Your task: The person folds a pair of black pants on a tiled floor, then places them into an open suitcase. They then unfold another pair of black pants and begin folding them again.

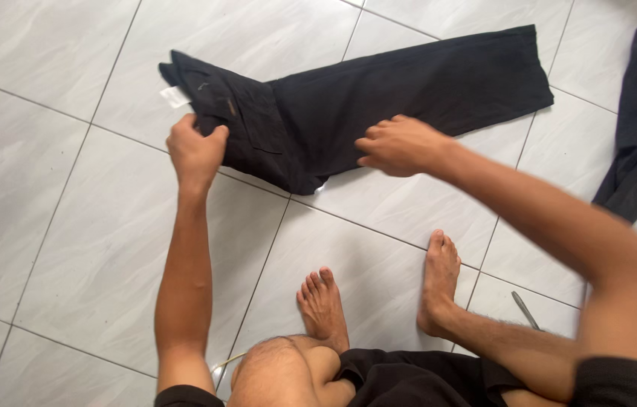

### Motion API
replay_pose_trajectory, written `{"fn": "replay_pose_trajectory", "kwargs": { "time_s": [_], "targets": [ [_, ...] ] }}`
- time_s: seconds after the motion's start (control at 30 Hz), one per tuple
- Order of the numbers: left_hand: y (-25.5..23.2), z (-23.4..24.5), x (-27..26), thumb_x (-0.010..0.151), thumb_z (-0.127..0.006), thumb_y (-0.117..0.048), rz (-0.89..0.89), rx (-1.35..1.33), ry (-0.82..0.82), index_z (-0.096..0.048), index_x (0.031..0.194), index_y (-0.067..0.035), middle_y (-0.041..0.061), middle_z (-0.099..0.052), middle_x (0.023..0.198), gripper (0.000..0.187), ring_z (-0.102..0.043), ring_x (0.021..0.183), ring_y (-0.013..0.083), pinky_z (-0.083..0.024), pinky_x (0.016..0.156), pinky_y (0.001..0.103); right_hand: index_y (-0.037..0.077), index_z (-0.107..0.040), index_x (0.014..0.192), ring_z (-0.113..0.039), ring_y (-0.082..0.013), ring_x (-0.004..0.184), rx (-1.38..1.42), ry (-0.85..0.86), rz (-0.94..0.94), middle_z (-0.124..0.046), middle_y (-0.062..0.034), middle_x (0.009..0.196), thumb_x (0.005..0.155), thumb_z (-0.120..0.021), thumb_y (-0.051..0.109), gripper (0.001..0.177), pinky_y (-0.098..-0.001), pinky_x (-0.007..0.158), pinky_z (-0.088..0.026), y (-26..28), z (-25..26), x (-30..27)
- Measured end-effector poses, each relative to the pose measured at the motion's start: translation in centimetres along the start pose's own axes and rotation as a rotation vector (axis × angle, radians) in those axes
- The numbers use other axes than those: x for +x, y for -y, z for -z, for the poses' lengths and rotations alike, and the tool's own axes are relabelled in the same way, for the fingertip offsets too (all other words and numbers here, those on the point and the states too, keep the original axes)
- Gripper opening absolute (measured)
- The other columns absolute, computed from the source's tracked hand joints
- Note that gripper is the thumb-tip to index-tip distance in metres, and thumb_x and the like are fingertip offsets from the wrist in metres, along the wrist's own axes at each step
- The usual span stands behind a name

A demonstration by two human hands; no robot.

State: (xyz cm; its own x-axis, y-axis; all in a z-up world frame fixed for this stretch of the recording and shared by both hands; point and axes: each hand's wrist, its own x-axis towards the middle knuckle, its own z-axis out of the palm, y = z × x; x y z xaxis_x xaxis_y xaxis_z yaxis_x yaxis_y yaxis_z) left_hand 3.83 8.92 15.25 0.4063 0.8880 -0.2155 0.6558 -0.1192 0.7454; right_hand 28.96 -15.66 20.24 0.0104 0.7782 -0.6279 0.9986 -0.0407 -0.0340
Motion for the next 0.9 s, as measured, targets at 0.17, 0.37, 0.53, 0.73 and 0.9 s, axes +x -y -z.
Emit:
{"fn": "replay_pose_trajectory", "kwargs": {
  "time_s": [0.17,0.37,0.53,0.73,0.9],
  "targets": [
    [-6.9,-4.1,0.6,0.08,-0.071,-0.022,-0.318,0.351,0.129,-0.063,0.112,0.01,0.025,-0.064,0.115,0.046,-0.063,0.108,0.0399,-0.052,0.091,0.052,0.016,-0.065,0.122,-0.065,-0.0237,0.117,-0.201,0.143,-0.185,-0.069,-0.0072,0.115,0.104,-0.045,0.049,0.042,-0.0437,0.103,-0.049,-3.8,6.4,-9.7],
    [-12.3,-11.3,-0.6,0.077,-0.07,-0.022,-0.486,0.589,0.279,-0.059,0.115,0.007,0.024,-0.056,0.122,0.049,-0.058,0.11,0.0424,-0.053,0.087,0.055,0.018,-0.058,0.141,-0.062,-0.0337,0.126,0.175,0.238,-0.35,-0.065,-0.0136,0.133,0.103,-0.037,0.059,0.059,-0.0511,0.101,-0.054,-9.1,3.7,-7.7],
    [-13.9,-18.9,-2.9,0.078,-0.071,-0.023,-0.467,0.55,0.316,-0.061,0.111,0.005,0.022,-0.057,0.12,0.045,-0.059,0.111,0.0392,-0.057,0.083,0.051,0.014,-0.046,0.15,-0.062,-0.0361,0.123,1.142,-0.047,-0.312,-0.063,-0.0184,0.131,0.099,-0.038,0.066,0.073,-0.0467,0.097,-0.053,-11.8,-5.3,2.6],
    [-10.8,-26.4,-7.8,0.088,-0.073,-0.029,-0.619,0.293,0.343,-0.062,0.122,0.001,0.017,-0.06,0.12,0.046,-0.059,0.112,0.0347,-0.049,0.098,0.049,-0.014,-0.051,0.135,-0.047,-0.0277,0.093,1.84,-0.21,-0.238,-0.048,-0.0145,0.105,0.106,-0.056,0.06,0.08,-0.0442,0.077,-0.044,-12.2,-16.9,10.9],
    [-4.4,-24.9,-10.2,0.071,-0.076,-0.016,-0.702,0.516,0.207,-0.055,0.14,-0.013,0.012,-0.047,0.146,0.072,-0.04,0.141,0.0295,-0.016,0.117,0.068,-0.004,-0.044,0.14,-0.06,-0.0271,0.122,1.554,-0.408,-0.312,-0.061,-0.0205,0.131,0.09,-0.077,0.039,0.074,-0.0383,0.102,-0.051,-10.6,-18.3,13.0]
  ]
}}
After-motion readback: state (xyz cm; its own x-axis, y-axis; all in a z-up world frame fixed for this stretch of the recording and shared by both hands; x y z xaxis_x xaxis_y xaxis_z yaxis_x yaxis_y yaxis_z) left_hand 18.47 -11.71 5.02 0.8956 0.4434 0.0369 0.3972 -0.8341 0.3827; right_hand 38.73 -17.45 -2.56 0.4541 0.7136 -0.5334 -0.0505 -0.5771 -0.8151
